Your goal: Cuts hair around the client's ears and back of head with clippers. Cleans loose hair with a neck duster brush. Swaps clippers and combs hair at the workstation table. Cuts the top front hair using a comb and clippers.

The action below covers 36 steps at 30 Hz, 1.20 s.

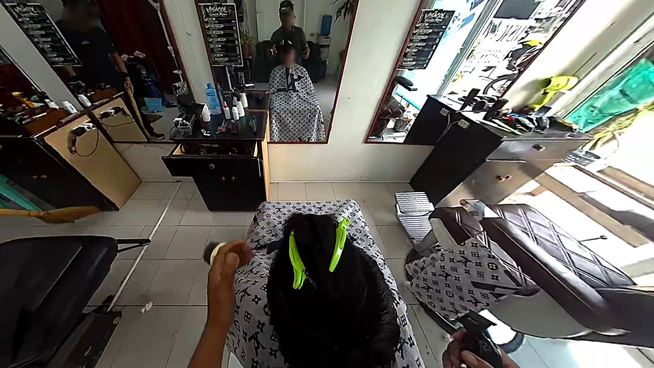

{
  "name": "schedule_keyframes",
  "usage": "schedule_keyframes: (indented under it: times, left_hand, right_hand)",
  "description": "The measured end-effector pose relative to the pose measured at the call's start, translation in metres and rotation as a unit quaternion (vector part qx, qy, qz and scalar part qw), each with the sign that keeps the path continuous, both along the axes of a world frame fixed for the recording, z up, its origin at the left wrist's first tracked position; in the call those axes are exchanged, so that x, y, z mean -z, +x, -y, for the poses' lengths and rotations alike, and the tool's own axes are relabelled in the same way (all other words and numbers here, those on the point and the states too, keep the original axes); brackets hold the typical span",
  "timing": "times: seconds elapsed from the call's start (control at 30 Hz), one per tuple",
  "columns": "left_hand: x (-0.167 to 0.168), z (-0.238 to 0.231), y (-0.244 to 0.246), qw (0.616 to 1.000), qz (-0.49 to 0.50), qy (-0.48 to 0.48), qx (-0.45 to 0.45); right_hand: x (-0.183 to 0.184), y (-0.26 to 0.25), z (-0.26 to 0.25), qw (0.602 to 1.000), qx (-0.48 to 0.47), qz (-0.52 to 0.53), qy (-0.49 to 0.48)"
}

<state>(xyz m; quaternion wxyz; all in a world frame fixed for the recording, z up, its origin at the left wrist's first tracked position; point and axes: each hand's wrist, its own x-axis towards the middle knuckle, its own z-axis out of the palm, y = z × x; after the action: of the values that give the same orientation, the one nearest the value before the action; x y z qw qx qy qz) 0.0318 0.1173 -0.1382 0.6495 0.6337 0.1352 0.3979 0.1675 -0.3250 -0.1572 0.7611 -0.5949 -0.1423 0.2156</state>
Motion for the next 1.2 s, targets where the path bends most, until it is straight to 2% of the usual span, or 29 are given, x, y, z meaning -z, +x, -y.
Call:
schedule_keyframes:
  times: [0.13,0.27,0.37,0.57,0.9,1.07,1.2]
  left_hand:
    - [0.037,0.067,-0.037,0.992,0.099,0.071,0.025]
    - [0.051,0.097,-0.047,0.99,0.102,0.092,0.021]
    - [0.05,0.105,-0.054,0.993,0.069,0.098,0.022]
    - [0.048,0.112,-0.057,0.994,0.017,0.106,0.034]
    - [0.043,0.113,-0.055,0.993,0.002,0.107,0.048]
    - [0.043,0.115,-0.052,0.992,0.0,0.115,0.052]
    - [0.047,0.104,-0.055,0.984,-0.005,0.174,0.05]
  right_hand:
    - [-0.004,0.001,-0.042,0.998,-0.002,0.064,0.029]
    - [-0.006,0.006,-0.099,0.985,0.027,0.099,0.137]
    - [-0.013,0.005,-0.118,0.977,0.024,0.11,0.18]
    - [-0.012,-0.006,-0.126,0.972,0.003,0.101,0.213]
    - [-0.007,-0.02,-0.116,0.978,0.043,0.12,0.163]
    - [-0.006,-0.019,-0.112,0.978,0.034,0.086,0.188]
    - [-0.01,-0.007,-0.094,0.984,0.065,0.007,0.164]
